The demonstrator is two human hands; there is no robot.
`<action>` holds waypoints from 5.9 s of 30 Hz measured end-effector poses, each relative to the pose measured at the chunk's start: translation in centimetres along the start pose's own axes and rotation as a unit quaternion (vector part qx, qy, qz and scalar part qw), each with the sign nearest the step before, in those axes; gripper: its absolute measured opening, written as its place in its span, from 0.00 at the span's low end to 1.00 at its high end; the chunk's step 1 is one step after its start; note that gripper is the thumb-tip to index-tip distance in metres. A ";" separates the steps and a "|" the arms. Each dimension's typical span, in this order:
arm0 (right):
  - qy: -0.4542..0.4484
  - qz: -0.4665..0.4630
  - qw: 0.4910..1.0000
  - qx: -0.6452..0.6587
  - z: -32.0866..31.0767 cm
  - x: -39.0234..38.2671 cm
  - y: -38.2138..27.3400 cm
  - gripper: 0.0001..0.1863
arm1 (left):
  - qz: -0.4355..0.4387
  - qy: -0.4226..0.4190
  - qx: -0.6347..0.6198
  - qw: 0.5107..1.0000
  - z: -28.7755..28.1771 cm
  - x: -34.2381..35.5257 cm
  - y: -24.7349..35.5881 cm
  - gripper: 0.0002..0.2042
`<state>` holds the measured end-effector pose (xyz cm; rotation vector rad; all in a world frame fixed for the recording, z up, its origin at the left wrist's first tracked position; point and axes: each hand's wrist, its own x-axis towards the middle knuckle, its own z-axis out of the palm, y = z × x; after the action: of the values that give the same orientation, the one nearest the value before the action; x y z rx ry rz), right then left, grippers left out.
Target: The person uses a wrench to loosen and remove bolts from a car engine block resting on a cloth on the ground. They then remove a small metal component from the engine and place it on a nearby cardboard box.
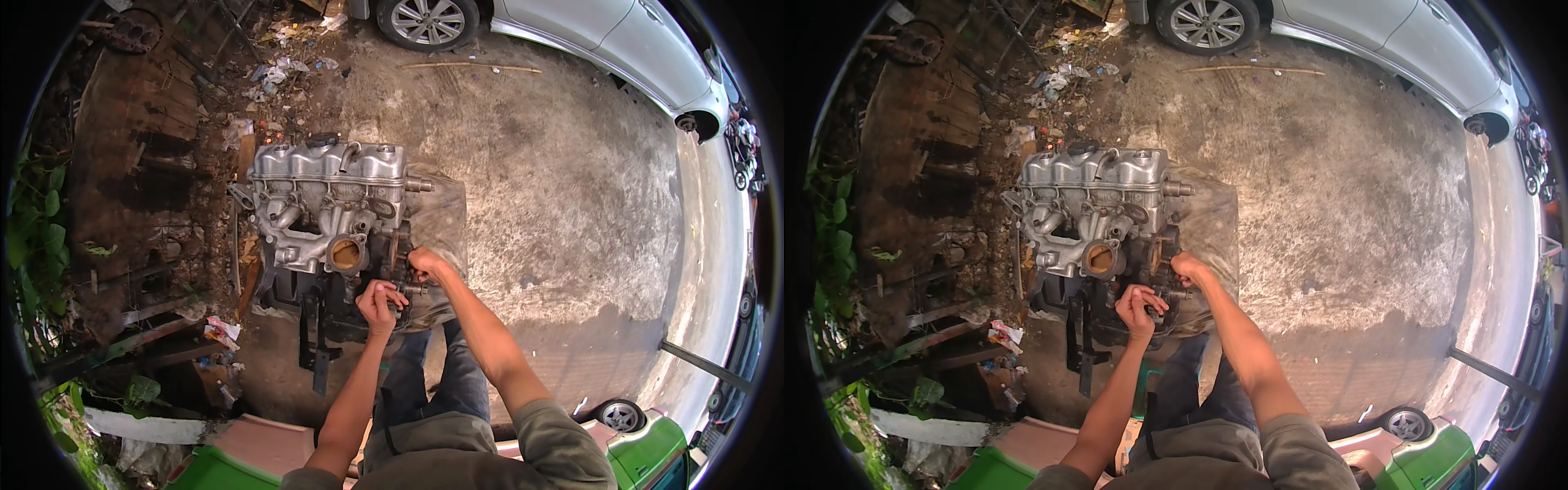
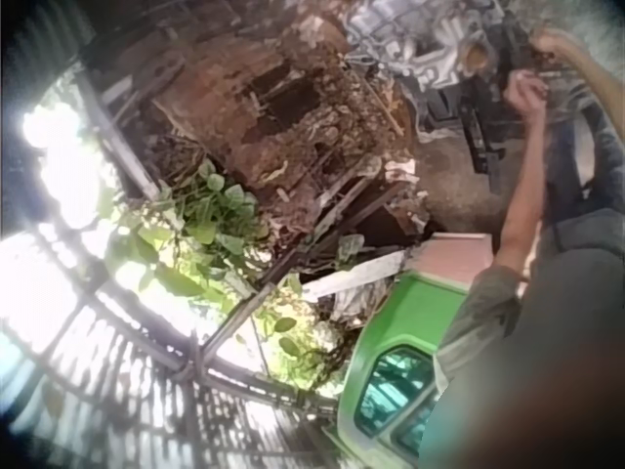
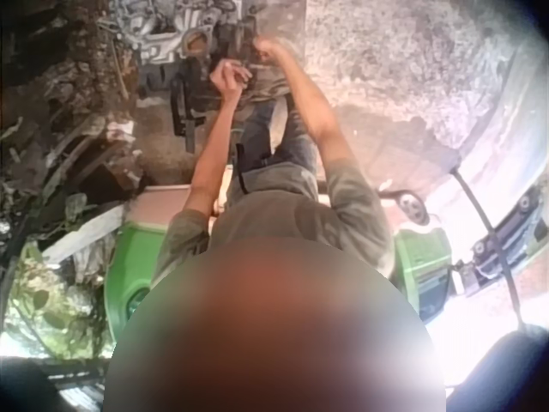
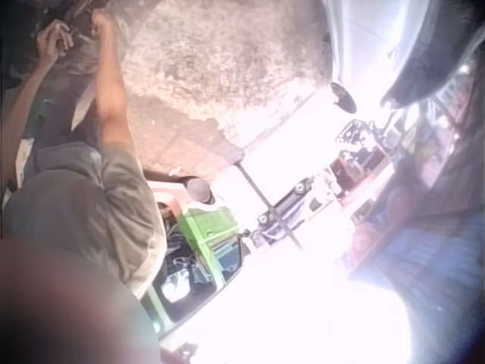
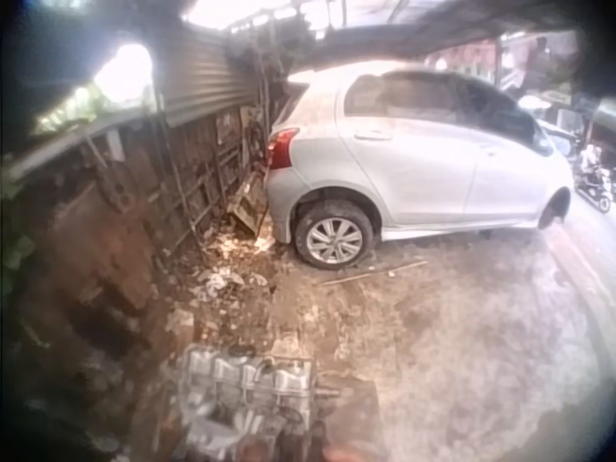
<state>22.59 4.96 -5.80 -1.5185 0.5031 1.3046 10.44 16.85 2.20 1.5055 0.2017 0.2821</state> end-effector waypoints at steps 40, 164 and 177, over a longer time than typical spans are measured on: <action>0.022 0.001 0.998 -0.061 0.2 -1.5 0.6 0.16 | 0.121 0.027 0.253 0.959 -0.2 1.4 0.1 0.11; 0.277 -0.305 0.852 0.323 3.3 -0.6 4.6 0.08 | 0.179 0.092 0.333 0.921 0.7 0.7 -0.9 0.15; 0.339 -0.425 0.837 0.063 5.4 -3.6 5.7 0.04 | 0.176 0.087 0.325 0.925 0.6 0.7 -1.1 0.15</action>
<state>14.19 6.44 -4.37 -1.7628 0.2632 0.0209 11.36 16.43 1.21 2.1818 0.1734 0.6880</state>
